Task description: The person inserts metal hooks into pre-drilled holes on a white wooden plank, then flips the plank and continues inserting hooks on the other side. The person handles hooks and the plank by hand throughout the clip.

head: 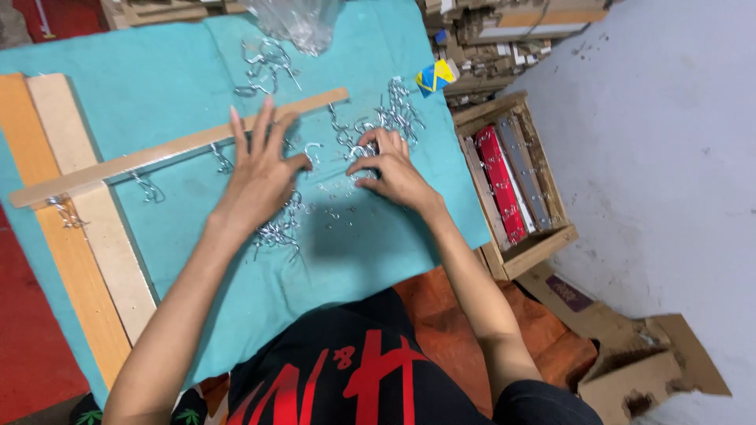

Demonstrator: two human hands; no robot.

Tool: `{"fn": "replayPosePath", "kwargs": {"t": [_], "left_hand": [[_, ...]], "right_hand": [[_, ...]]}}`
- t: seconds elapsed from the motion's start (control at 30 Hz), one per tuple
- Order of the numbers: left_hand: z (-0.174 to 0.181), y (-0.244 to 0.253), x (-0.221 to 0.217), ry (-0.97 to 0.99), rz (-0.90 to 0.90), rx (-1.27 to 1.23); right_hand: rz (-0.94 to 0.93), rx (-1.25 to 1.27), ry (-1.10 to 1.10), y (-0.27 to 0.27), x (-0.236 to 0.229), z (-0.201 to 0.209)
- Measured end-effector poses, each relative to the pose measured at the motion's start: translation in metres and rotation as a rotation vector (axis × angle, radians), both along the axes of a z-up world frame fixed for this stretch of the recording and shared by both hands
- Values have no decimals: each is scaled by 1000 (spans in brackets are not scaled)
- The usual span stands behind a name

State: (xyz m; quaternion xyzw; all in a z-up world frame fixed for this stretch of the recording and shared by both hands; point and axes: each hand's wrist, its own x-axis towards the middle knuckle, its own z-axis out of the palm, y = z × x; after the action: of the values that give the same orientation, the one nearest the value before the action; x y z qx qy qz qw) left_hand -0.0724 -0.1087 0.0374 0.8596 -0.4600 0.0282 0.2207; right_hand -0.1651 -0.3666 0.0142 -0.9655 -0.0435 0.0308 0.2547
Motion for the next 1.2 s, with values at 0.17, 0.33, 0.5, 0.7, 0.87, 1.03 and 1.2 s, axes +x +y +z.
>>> {"fn": "replayPosePath", "kwargs": {"t": [0.17, 0.33, 0.5, 0.7, 0.87, 1.03, 1.2], "left_hand": [[-10, -23, -10, -3, -33, 25], [-10, -30, -13, 58, -16, 39], [-23, -22, -8, 30, 29, 99], [-18, -17, -5, 64, 41, -11], [-6, -17, -8, 116, 77, -50], [-3, -13, -8, 150, 104, -50], [-7, -9, -7, 168, 133, -63]], "right_hand": [[15, -25, 0, 2, 16, -10], [-29, 64, -53, -3, 27, -26], [-114, 250, -73, -12, 23, -27], [-112, 400, -16, -10, 11, -4], [-133, 406, -10, -24, 12, -9], [-55, 146, 110, -14, 0, 3], [-28, 39, 78, -10, -6, -6]]}}
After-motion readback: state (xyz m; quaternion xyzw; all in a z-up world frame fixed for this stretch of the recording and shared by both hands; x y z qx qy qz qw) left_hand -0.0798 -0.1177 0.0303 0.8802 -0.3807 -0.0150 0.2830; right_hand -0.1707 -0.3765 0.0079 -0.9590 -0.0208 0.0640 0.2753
